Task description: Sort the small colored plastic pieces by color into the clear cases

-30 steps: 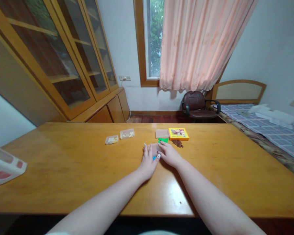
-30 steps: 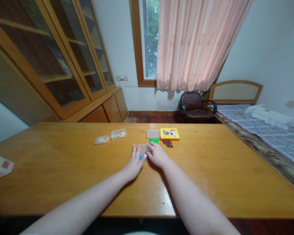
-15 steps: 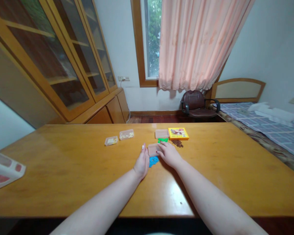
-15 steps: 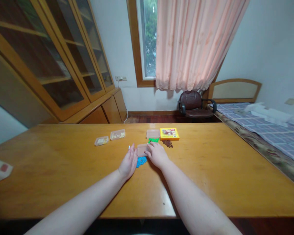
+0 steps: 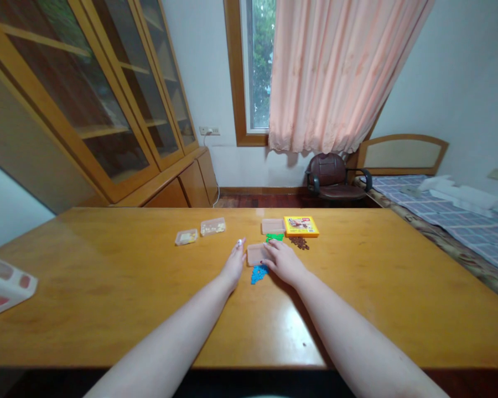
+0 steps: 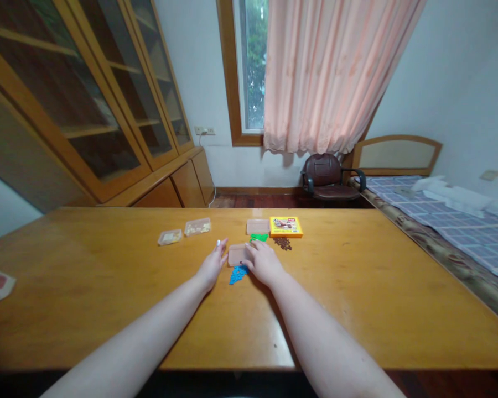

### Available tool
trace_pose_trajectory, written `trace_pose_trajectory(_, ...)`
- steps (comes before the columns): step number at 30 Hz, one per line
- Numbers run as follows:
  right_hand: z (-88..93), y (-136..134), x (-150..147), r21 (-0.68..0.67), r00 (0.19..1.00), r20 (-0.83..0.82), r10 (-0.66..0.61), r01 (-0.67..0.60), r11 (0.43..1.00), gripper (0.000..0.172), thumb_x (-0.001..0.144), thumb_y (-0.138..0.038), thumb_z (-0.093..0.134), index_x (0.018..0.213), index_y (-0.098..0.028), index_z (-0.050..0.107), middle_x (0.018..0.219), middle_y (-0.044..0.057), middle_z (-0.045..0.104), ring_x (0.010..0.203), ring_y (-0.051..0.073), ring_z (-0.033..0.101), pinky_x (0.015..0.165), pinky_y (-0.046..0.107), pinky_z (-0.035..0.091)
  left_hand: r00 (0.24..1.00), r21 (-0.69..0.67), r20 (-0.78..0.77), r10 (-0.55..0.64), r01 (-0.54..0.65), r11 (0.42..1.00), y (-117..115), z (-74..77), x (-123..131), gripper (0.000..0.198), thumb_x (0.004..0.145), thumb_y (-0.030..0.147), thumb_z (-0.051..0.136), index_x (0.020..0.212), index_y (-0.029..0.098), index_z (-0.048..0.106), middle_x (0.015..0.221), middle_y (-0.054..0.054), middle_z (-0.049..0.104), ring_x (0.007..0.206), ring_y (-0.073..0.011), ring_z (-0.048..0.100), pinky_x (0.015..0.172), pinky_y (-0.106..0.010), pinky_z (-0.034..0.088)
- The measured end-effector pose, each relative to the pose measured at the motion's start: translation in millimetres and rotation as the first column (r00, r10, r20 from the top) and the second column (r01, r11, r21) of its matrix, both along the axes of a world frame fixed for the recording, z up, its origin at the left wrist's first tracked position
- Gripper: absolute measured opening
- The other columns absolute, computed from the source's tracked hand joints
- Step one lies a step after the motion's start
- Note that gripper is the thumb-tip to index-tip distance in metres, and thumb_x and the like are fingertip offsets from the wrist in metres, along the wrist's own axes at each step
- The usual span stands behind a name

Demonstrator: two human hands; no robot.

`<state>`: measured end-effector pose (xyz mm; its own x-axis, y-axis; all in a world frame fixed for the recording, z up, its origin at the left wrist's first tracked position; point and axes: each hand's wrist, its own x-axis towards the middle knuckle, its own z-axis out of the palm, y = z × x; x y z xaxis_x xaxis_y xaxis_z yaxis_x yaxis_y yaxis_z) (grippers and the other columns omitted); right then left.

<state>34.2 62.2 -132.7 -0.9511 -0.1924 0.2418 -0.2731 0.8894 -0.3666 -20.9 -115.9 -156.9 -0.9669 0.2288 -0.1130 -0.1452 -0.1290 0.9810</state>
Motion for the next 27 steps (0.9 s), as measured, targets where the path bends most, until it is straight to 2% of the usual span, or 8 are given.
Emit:
trace_pose_trajectory(2,-2.8,1,-2,-0.021,1.000,-0.012,0.018,-0.018,1.000,0.056,0.086,-0.038,0.061,0.135,-0.013,0.052,0.142,0.019,0.045,0.135,0.030,0.036,0.111,0.046,0.030,0.993,-0.068,-0.058,-0.106,0.102,0.992,-11,5.2,-12,0.061,0.085,0.057,0.052,0.130,0.017,0.054,0.148,-0.015,0.039,0.140,-0.0287,0.030,0.115,-0.046,0.025)
trace_pose_trajectory(4,-4.8,1,-4,-0.038,0.999,-0.020,0.048,-0.049,0.998,0.058,0.085,-0.036,0.063,0.137,-0.014,0.049,0.145,0.018,0.042,0.138,0.030,0.032,0.112,0.047,0.029,0.918,-0.327,-0.255,-0.303,0.213,0.921,-21,9.6,-18,0.068,0.073,0.053,0.068,0.131,0.020,0.054,0.147,-0.013,0.041,0.140,-0.0294,0.030,0.117,-0.047,0.019)
trace_pose_trajectory(6,-5.3,0,-6,-0.042,0.996,-0.024,0.084,-0.085,0.995,0.057,0.085,-0.034,0.062,0.138,-0.016,0.048,0.144,0.017,0.043,0.138,0.029,0.032,0.112,0.049,0.029,0.841,-0.530,-0.349,-0.413,0.186,0.827,-28,10.8,-20,0.077,0.066,0.050,0.076,0.133,0.020,0.053,0.148,-0.014,0.039,0.141,-0.0311,0.028,0.117,-0.049,0.014)
trace_pose_trajectory(9,-3.6,-3,-6,-0.016,0.994,-0.031,0.105,-0.105,0.994,0.053,0.087,-0.034,0.060,0.136,-0.014,0.051,0.142,0.017,0.046,0.137,0.030,0.034,0.112,0.048,0.030,0.819,-0.633,-0.378,-0.432,0.112,0.766,-29,7.5,-18,0.080,0.062,0.046,0.080,0.132,0.018,0.053,0.143,-0.018,0.044,0.138,-0.0345,0.032,0.117,-0.053,0.009)
trace_pose_trajectory(12,-0.9,-4,-6,-0.009,0.993,-0.056,0.102,-0.102,0.995,0.048,0.091,-0.032,0.055,0.134,-0.013,0.052,0.139,0.017,0.049,0.134,0.029,0.039,0.111,0.046,0.033,0.849,-0.545,-0.377,-0.370,0.120,0.830,-24,3.9,-16,0.078,0.063,0.042,0.080,0.131,0.017,0.053,0.139,-0.019,0.050,0.133,-0.0338,0.041,0.116,-0.052,0.017)
trace_pose_trajectory(16,2.1,-6,-1,-0.062,0.979,-0.157,0.129,-0.140,0.988,0.041,0.096,-0.030,0.044,0.135,-0.017,0.052,0.138,0.013,0.051,0.132,0.024,0.043,0.109,0.045,0.037,0.938,-0.153,-0.243,-0.247,0.214,0.965,-18,7.2,-10,0.093,0.062,0.043,0.080,0.139,0.011,0.039,0.138,-0.022,0.048,0.126,-0.0314,0.050,0.107,-0.047,0.038)
trace_pose_trajectory(19,4.2,-10,3,-0.076,0.955,-0.261,0.139,-0.163,0.984,0.039,0.097,-0.027,0.040,0.133,-0.019,0.054,0.134,0.010,0.056,0.129,0.022,0.046,0.109,0.043,0.038,0.965,0.010,-0.167,-0.201,0.205,0.979,-16,15.7,-1,0.094,0.057,0.040,0.085,0.135,0.009,0.043,0.133,-0.023,0.053,0.123,-0.0320,0.053,0.107,-0.046,0.039)
trace_pose_trajectory(27,7.0,-21,12,-0.051,0.904,-0.420,0.075,-0.106,0.993,0.039,0.097,-0.027,0.038,0.123,-0.011,0.062,0.122,0.015,0.064,0.120,0.024,0.055,0.104,0.040,0.043,0.975,0.129,-0.165,-0.147,0.169,0.977,-13,32.8,18,0.087,0.058,0.040,0.085,0.132,0.012,0.049,0.135,-0.019,0.054,0.126,-0.0333,0.049,0.109,-0.049,0.037)
